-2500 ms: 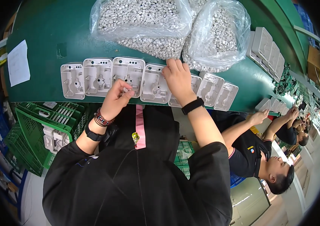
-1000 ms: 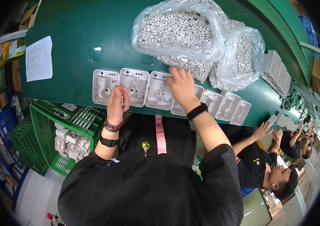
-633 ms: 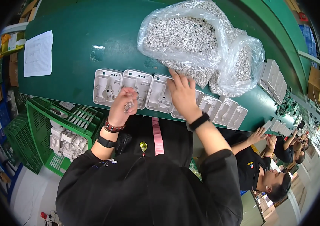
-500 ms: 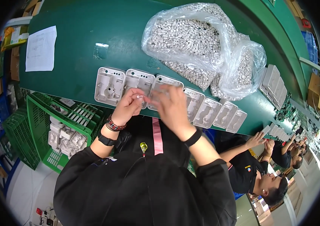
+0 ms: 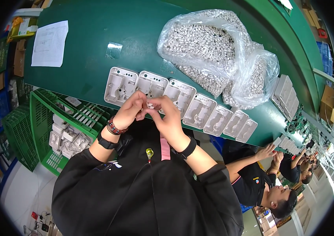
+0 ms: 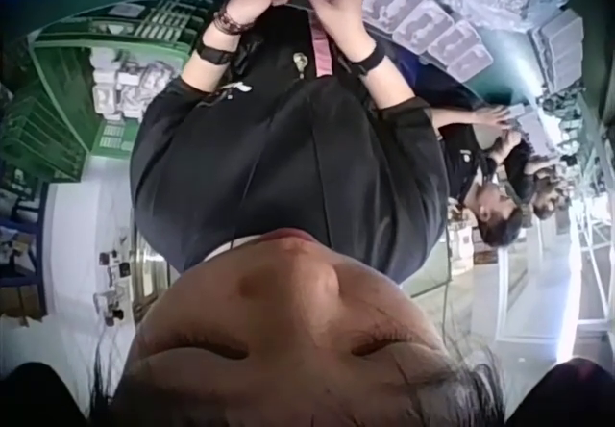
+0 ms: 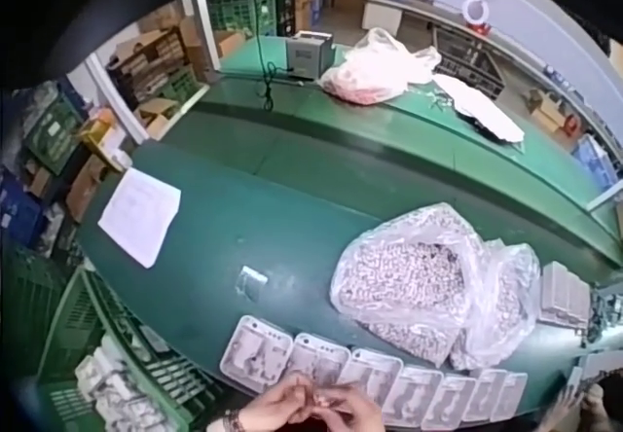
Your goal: The person moves a green crate of plastic housings to a workbench, places the housings onto the table, and inserts small white components into each housing by hand.
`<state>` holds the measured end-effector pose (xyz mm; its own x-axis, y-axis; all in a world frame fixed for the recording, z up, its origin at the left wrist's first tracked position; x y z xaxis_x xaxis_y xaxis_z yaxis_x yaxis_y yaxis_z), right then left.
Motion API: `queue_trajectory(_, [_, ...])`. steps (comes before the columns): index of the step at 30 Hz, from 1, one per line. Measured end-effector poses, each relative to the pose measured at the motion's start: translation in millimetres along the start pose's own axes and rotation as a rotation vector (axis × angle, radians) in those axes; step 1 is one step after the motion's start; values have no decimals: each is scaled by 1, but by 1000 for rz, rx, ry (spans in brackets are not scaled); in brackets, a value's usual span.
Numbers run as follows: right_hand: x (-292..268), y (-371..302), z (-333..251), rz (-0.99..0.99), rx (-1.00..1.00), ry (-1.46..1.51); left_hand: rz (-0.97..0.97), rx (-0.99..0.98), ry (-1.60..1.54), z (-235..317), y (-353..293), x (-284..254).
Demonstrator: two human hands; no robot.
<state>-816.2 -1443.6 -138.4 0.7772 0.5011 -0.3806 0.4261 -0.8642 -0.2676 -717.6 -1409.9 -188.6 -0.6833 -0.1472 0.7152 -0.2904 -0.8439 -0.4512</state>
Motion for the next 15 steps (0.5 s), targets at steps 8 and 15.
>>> queue_trajectory(8, [-11, -2, -23, 167, -296, -293, -130, -255, -29, -8, -6, 5])
queue_trajectory(15, [7, 4, -32, -67, -387, -380, -115, -461, -273, -16, -16, -3])
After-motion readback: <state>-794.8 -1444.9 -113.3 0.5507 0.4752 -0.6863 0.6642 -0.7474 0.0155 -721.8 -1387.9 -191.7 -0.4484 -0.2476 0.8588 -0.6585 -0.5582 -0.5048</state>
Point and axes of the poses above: each hand's wrist, its own y-axis towards the middle knuckle, its own x-axis out of the palm, z = x × y, the point moved 8 cm from there along y, towards the middle knuckle, and after that the axes turned 10 degrees about -y, right-handed, at the moved point
